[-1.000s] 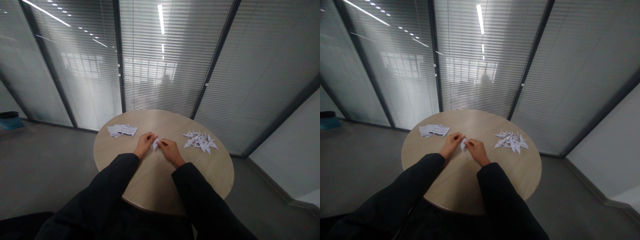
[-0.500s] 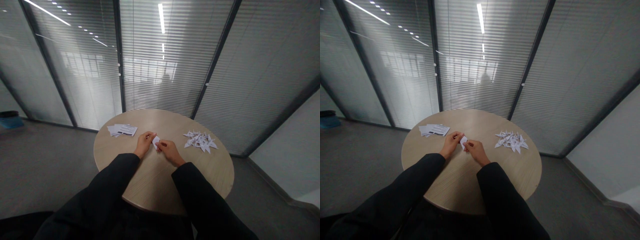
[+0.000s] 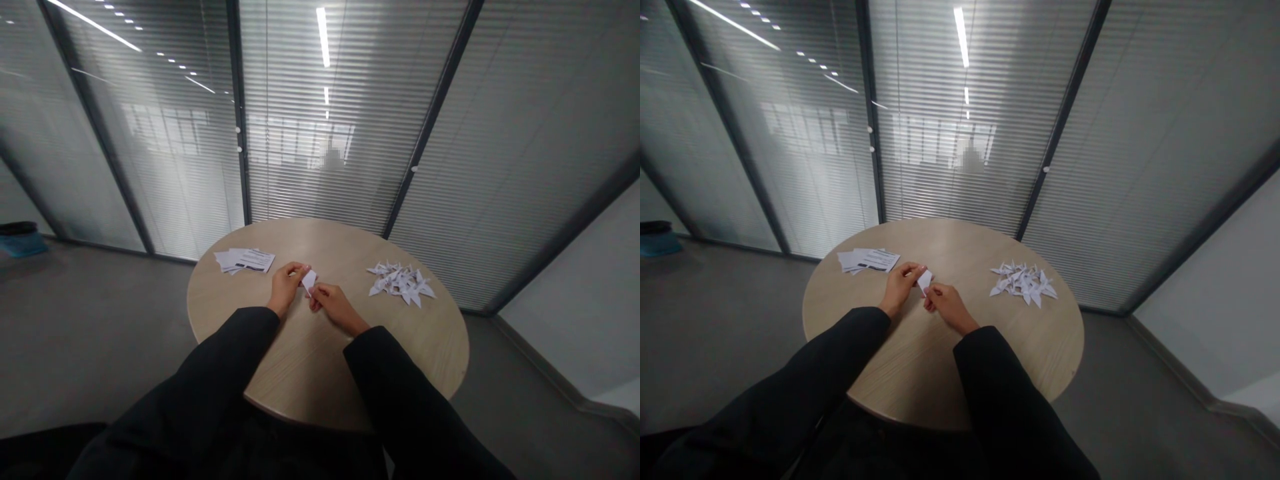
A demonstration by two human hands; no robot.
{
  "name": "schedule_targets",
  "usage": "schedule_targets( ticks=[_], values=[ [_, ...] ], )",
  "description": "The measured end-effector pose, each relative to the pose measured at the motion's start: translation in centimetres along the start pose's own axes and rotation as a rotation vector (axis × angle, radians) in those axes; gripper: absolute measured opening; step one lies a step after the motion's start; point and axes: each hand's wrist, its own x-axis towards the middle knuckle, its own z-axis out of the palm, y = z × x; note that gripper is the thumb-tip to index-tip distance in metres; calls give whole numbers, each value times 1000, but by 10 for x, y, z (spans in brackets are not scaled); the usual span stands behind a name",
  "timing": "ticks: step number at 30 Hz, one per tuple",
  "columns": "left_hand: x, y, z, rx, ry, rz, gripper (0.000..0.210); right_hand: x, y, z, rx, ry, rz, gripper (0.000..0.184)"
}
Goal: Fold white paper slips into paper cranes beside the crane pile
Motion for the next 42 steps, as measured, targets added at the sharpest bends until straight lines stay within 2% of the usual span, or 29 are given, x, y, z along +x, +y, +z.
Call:
schedule_targets(
  ticks=[5, 9, 14, 21, 26, 30, 37, 42],
  values=[
    [-7, 4, 4, -258, -198, -163, 63, 2, 5, -1, -55, 49, -59, 34],
    [-7, 2, 4, -264, -271, -168, 50, 1, 4, 0, -18, 57, -30, 35],
    [-6, 2, 3, -269, -241, -159, 46, -1, 1, 1, 15, 22, -17, 31],
    [-7, 1, 5, -251, -243, -125, 48, -1, -1, -3, -58, 58, -86, 30],
    [-5, -1, 5, -372, -273, -185, 48, 0, 3, -5, 38, 26, -44, 29],
    [-4, 0, 4, -422, -269, -217, 40, 2, 5, -6, 59, 22, -29, 30],
    [-4, -1, 5, -449, -164, -273, 25, -1, 4, -6, -119, 69, -34, 20],
    [-4, 2, 5, -435, -154, -283, 25, -3, -3, -7, -273, 141, -69, 18]
  ],
)
